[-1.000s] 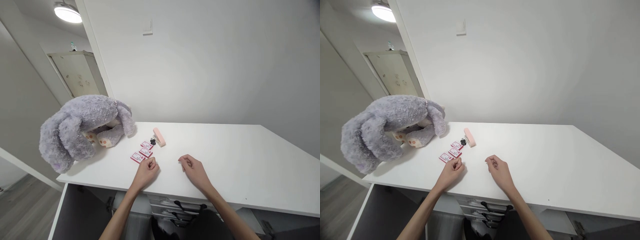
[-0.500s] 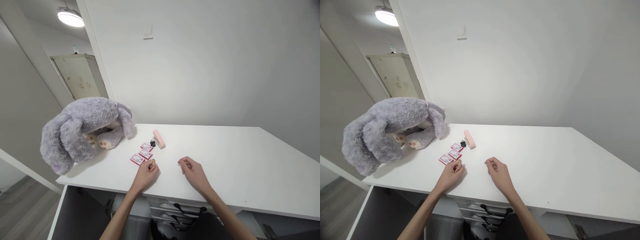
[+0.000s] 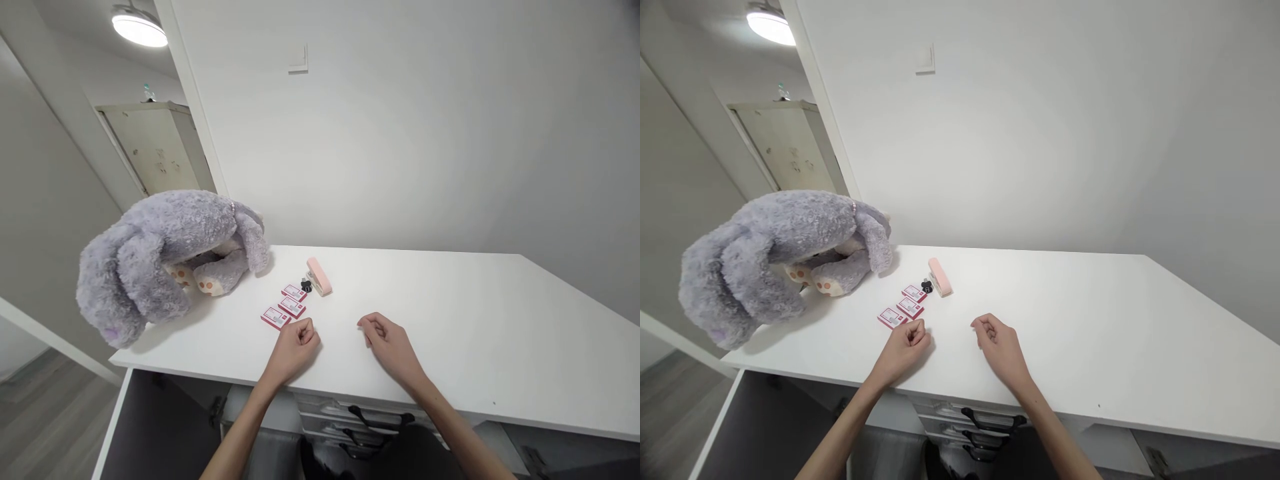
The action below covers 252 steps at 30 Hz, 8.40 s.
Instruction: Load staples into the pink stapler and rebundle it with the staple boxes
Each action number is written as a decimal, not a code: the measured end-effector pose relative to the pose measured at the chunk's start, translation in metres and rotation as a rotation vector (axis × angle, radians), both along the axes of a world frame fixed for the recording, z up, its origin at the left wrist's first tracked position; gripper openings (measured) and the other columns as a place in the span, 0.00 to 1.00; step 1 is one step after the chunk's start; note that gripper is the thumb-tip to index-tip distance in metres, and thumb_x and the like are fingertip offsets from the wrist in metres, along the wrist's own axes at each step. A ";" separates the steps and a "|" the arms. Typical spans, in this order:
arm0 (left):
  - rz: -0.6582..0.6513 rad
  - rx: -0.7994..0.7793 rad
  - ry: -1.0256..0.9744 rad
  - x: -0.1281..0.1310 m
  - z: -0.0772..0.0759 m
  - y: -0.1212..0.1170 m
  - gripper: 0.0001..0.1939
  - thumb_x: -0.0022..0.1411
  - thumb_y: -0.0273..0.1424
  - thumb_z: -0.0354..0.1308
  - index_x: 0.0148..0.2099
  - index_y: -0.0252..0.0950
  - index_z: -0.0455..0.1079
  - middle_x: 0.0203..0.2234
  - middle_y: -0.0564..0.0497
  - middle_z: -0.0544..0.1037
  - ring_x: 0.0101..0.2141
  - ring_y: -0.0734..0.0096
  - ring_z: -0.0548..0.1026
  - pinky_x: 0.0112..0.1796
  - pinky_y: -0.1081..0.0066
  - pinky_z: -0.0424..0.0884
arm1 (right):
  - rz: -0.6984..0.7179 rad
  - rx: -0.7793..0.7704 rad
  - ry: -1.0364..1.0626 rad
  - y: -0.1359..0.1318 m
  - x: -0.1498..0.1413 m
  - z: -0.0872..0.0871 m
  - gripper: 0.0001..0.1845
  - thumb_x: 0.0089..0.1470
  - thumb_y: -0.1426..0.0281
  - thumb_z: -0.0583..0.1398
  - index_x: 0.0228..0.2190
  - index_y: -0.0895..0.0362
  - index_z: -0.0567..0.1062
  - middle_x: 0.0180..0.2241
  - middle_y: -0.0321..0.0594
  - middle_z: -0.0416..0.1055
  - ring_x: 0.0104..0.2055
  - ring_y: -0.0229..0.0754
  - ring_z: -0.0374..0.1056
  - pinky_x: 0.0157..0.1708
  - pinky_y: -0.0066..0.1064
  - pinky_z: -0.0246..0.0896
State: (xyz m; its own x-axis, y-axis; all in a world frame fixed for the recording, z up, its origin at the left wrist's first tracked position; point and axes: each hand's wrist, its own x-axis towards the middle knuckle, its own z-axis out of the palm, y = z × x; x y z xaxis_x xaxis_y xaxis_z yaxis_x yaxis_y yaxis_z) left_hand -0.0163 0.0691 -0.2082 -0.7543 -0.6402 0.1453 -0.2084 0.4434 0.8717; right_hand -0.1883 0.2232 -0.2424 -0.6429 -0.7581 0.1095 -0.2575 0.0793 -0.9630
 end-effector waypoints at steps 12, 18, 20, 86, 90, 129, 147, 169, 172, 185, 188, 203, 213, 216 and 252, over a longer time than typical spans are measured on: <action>-0.074 -0.022 -0.021 0.001 -0.004 0.003 0.13 0.51 0.26 0.51 0.24 0.39 0.47 0.19 0.60 0.51 0.24 0.76 0.50 0.26 0.71 0.46 | -0.006 0.063 0.054 -0.003 0.001 -0.001 0.21 0.62 0.50 0.56 0.32 0.52 0.76 0.22 0.34 0.68 0.26 0.43 0.63 0.28 0.32 0.55; -0.081 -0.034 -0.029 0.001 -0.004 0.003 0.14 0.51 0.26 0.51 0.23 0.39 0.47 0.18 0.60 0.52 0.24 0.76 0.51 0.26 0.71 0.47 | -0.004 0.159 0.311 -0.027 0.004 -0.003 0.15 0.63 0.57 0.55 0.31 0.50 0.76 0.25 0.33 0.75 0.25 0.42 0.67 0.29 0.32 0.55; -0.078 -0.028 -0.021 0.001 -0.004 0.003 0.14 0.52 0.25 0.51 0.23 0.39 0.47 0.19 0.60 0.51 0.24 0.76 0.51 0.26 0.71 0.47 | -0.022 0.156 0.393 -0.041 0.006 -0.005 0.13 0.63 0.59 0.55 0.35 0.50 0.75 0.30 0.34 0.78 0.26 0.41 0.68 0.31 0.33 0.56; -0.119 -0.228 -0.084 -0.005 0.002 0.004 0.17 0.69 0.43 0.56 0.34 0.34 0.73 0.21 0.58 0.62 0.25 0.74 0.59 0.28 0.73 0.53 | 0.120 -0.118 0.584 -0.019 0.015 0.007 0.12 0.66 0.61 0.61 0.49 0.50 0.72 0.46 0.41 0.76 0.48 0.51 0.70 0.47 0.42 0.66; -0.135 -0.263 -0.117 -0.006 0.002 0.007 0.21 0.69 0.44 0.57 0.28 0.36 0.63 0.20 0.59 0.59 0.24 0.76 0.58 0.27 0.73 0.51 | 0.140 -0.128 0.507 -0.015 0.013 0.005 0.12 0.66 0.60 0.61 0.48 0.50 0.72 0.46 0.41 0.76 0.49 0.51 0.70 0.49 0.42 0.65; -0.036 -0.516 -0.320 -0.010 -0.002 0.018 0.23 0.60 0.51 0.66 0.50 0.42 0.83 0.26 0.48 0.82 0.26 0.64 0.76 0.30 0.69 0.62 | -0.171 -0.237 -0.064 -0.001 0.002 -0.001 0.25 0.68 0.46 0.50 0.50 0.52 0.70 0.47 0.45 0.75 0.49 0.49 0.73 0.50 0.42 0.70; -0.164 -0.724 -0.065 -0.008 -0.003 0.015 0.16 0.68 0.39 0.61 0.54 0.40 0.74 0.44 0.43 0.70 0.46 0.56 0.72 0.47 0.58 0.73 | -0.070 0.073 0.166 0.077 -0.049 0.001 0.23 0.55 0.48 0.65 0.43 0.51 0.77 0.43 0.44 0.81 0.43 0.53 0.75 0.41 0.40 0.69; 0.352 -1.012 -0.237 0.036 -0.012 -0.034 0.29 0.66 0.39 0.58 0.63 0.29 0.62 0.58 0.31 0.68 0.62 0.38 0.62 0.60 0.42 0.61 | -0.160 0.074 0.369 0.069 -0.051 -0.016 0.20 0.60 0.50 0.61 0.43 0.53 0.75 0.47 0.46 0.76 0.49 0.54 0.71 0.47 0.44 0.65; 0.369 -0.983 -0.283 0.050 -0.014 -0.048 0.28 0.67 0.41 0.57 0.63 0.29 0.63 0.56 0.32 0.72 0.62 0.36 0.62 0.59 0.42 0.62 | -0.197 0.075 0.368 0.068 -0.053 -0.019 0.20 0.60 0.51 0.61 0.44 0.53 0.75 0.49 0.47 0.76 0.51 0.54 0.71 0.49 0.44 0.66; 0.138 -0.690 -0.092 0.067 -0.013 -0.044 0.34 0.62 0.46 0.67 0.64 0.42 0.59 0.58 0.42 0.74 0.54 0.51 0.76 0.54 0.54 0.73 | -0.650 -0.128 0.109 0.085 -0.045 -0.003 0.13 0.57 0.58 0.61 0.38 0.54 0.78 0.43 0.45 0.79 0.44 0.50 0.73 0.44 0.39 0.65; 0.074 -0.651 -0.092 0.069 -0.009 -0.038 0.33 0.63 0.44 0.66 0.65 0.43 0.58 0.59 0.43 0.73 0.54 0.53 0.76 0.54 0.55 0.74 | -0.514 -0.201 0.067 0.078 -0.032 -0.002 0.13 0.58 0.58 0.62 0.38 0.54 0.76 0.33 0.41 0.77 0.37 0.47 0.72 0.39 0.36 0.65; -0.228 -0.468 -0.022 0.031 -0.007 0.012 0.34 0.65 0.41 0.65 0.68 0.44 0.56 0.62 0.41 0.70 0.60 0.53 0.72 0.58 0.53 0.72 | 0.356 0.033 0.069 0.010 0.017 0.017 0.16 0.60 0.56 0.64 0.43 0.54 0.79 0.37 0.41 0.81 0.36 0.44 0.74 0.33 0.33 0.66; -0.328 -0.329 -0.022 0.028 0.004 0.011 0.31 0.64 0.40 0.68 0.66 0.47 0.63 0.60 0.47 0.74 0.58 0.58 0.73 0.59 0.58 0.69 | 0.356 0.066 0.054 0.015 0.017 0.015 0.21 0.66 0.54 0.58 0.49 0.54 0.80 0.31 0.39 0.79 0.27 0.41 0.70 0.30 0.33 0.64; -0.363 -0.293 -0.012 0.027 0.006 0.011 0.22 0.65 0.41 0.67 0.59 0.45 0.71 0.53 0.49 0.79 0.54 0.61 0.76 0.56 0.61 0.71 | 0.349 0.063 0.064 0.015 0.018 0.015 0.21 0.66 0.53 0.58 0.48 0.54 0.80 0.30 0.39 0.78 0.29 0.42 0.71 0.31 0.33 0.63; -0.185 -0.171 0.053 0.026 0.006 0.013 0.27 0.55 0.44 0.74 0.54 0.42 0.74 0.48 0.47 0.82 0.50 0.56 0.79 0.54 0.59 0.73 | 0.297 0.053 0.018 0.021 0.016 0.018 0.18 0.60 0.53 0.63 0.40 0.52 0.85 0.28 0.39 0.80 0.32 0.47 0.74 0.32 0.34 0.66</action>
